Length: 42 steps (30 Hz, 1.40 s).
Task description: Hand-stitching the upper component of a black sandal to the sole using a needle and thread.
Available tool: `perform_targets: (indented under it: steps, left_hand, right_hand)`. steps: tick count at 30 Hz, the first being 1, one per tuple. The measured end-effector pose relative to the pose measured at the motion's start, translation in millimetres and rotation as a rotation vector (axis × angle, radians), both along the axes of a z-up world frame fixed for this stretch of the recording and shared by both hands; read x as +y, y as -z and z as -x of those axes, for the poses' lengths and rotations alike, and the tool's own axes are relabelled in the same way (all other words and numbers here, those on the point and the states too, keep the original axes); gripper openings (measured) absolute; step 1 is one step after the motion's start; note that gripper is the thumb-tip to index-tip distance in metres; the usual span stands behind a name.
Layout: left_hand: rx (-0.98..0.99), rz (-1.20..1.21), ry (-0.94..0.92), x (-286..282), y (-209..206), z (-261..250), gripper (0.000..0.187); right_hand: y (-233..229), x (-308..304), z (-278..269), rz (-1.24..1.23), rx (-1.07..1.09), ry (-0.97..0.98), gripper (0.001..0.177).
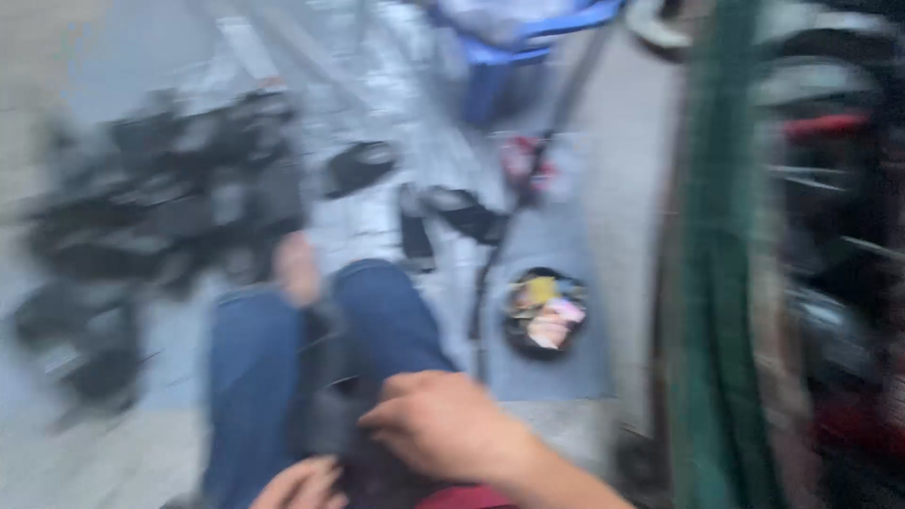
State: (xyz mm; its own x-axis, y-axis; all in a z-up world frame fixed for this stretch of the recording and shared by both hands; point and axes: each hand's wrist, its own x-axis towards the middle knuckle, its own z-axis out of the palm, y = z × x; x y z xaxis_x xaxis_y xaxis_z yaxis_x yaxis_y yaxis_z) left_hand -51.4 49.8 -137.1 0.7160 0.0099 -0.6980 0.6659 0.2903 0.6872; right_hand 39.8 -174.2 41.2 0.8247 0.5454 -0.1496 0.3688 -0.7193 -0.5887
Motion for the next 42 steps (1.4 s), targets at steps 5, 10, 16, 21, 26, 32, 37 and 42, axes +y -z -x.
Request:
perform_targets:
  steps: [5,10,16,21,26,32,37,42]
  left_hand:
    - [0.184,-0.198,-0.033,-39.1,-71.4,-28.9,0.018]
    - [0.174,-0.189,-0.064,-58.3,-105.7,-46.0,0.028]
    - [-0.084,-0.429,0.136,-49.5,-111.7,-33.3,0.031]
    - [0.138,-0.512,0.198,-47.2,-134.3,-39.3,0.034]
    - [0.151,-0.319,0.09,-56.0,-120.8,-37.7,0.03]
    - [0.092,-0.265,0.067,-61.3,-108.0,-36.6,0.03]
    - [0.173,-0.359,0.025,-52.5,-123.1,-46.9,0.03]
    - [0.002,-0.542,0.135,-59.1,-113.0,-39.5,0.026]
  right_hand:
    - [8.1,-10.2,-14.2,0.005,0.019,-0.133,0.021]
    - [8.1,-5.4,-19.4,0.171,0.091,-0.114,0.024]
    - [5.4,-5.5,-20.4,0.177,0.104,-0.133,0.024]
    - [3.8,-9.9,-18.9,0.296,0.092,-0.157,0.033]
    - [-4.2,2.3,-19.1,0.363,0.058,-0.187,0.021]
    - [1.2,15.5,-19.8,0.409,0.013,-0.182,0.012]
    - [-2.9,11.4,-34.5,0.369,0.116,-0.17,0.013]
    - [-5.1,12.7,-35.2,0.375,0.137,-0.193,0.014]
